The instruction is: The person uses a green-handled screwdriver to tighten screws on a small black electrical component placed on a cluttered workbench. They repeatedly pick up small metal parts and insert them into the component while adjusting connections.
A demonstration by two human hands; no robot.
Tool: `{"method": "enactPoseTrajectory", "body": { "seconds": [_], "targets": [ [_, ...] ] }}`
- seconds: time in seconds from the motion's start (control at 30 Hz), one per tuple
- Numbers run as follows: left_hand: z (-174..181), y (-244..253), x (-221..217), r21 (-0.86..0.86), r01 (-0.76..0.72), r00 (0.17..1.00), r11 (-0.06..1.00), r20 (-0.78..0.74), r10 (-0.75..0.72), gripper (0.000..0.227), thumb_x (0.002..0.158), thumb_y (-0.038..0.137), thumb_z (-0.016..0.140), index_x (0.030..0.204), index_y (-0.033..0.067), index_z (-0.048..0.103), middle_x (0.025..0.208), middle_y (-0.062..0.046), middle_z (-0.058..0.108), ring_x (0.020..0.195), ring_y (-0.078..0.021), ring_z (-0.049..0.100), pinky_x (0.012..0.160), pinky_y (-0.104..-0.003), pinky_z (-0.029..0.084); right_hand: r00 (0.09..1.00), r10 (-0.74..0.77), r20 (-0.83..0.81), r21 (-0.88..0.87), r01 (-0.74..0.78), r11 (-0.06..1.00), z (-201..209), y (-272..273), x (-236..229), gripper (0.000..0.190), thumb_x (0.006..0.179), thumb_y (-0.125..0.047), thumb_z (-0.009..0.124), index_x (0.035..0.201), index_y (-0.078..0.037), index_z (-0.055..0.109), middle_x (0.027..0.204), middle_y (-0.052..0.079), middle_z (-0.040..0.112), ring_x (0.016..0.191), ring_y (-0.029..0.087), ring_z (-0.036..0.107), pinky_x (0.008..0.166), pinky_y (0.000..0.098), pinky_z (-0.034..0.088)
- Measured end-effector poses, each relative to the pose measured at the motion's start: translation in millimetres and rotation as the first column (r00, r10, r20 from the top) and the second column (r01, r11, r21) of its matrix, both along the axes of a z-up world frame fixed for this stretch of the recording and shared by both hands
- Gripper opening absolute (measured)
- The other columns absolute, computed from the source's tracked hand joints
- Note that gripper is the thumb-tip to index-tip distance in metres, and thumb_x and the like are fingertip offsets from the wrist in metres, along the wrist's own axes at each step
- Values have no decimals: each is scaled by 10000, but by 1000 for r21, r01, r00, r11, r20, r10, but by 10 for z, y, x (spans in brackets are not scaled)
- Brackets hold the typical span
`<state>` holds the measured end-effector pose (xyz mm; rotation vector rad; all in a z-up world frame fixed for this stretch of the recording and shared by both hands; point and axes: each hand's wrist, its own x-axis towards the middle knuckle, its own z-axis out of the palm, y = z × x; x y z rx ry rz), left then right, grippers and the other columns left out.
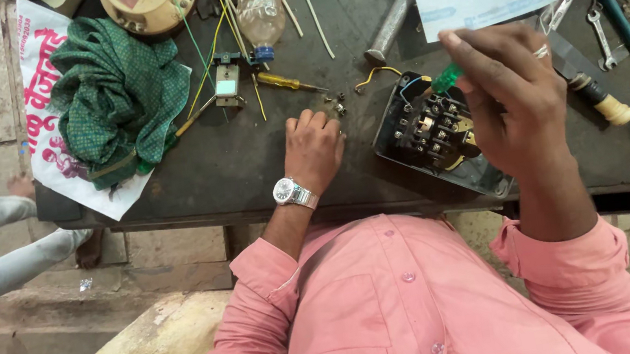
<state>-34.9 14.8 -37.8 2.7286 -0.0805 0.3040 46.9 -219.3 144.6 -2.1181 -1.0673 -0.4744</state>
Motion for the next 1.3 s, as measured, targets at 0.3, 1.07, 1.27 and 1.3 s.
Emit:
{"method": "enactPoseTrajectory", "body": {
  "seconds": [0.3,1.07,1.27,1.3],
  "targets": [
    [-96,-43,46,-105,-9,1000,994,-10,8,94,805,108,722,873,70,670,895,-103,631,944,-323,590,859,-462,459,999,-31,38,1,31,1000,64,68,-9,306,946,-109,805,1245,-86,742,1020,118,674,926,286,594,895,405,421],
    [83,516,-272,-293,-28,998,956,-66,9,161,847,117,766,1000,87,728,962,-87,633,911,-316,664,778,-431,538,999,-46,21,-23,46,999,20,122,5,249,948,-75,860,1189,-89,799,1025,92,727,1088,282,638,892,375,466],
    [36,509,-241,-290,-14,999,957,-45,1,67,875,89,734,938,70,723,934,-101,632,886,-327,667,768,-441,539,1000,17,2,-30,-17,999,1,122,-24,347,999,49,718,1339,-13,691,1170,138,711,1103,307,652,961,369,509],
    [59,511,-231,-306,-11,999,952,-40,-1,71,870,82,736,939,67,724,927,-106,632,876,-331,666,762,-441,540,1000,7,-5,3,-7,1000,-13,129,-12,334,1003,14,782,1324,-47,713,1119,114,715,1057,287,673,917,357,515]
  ]
}}
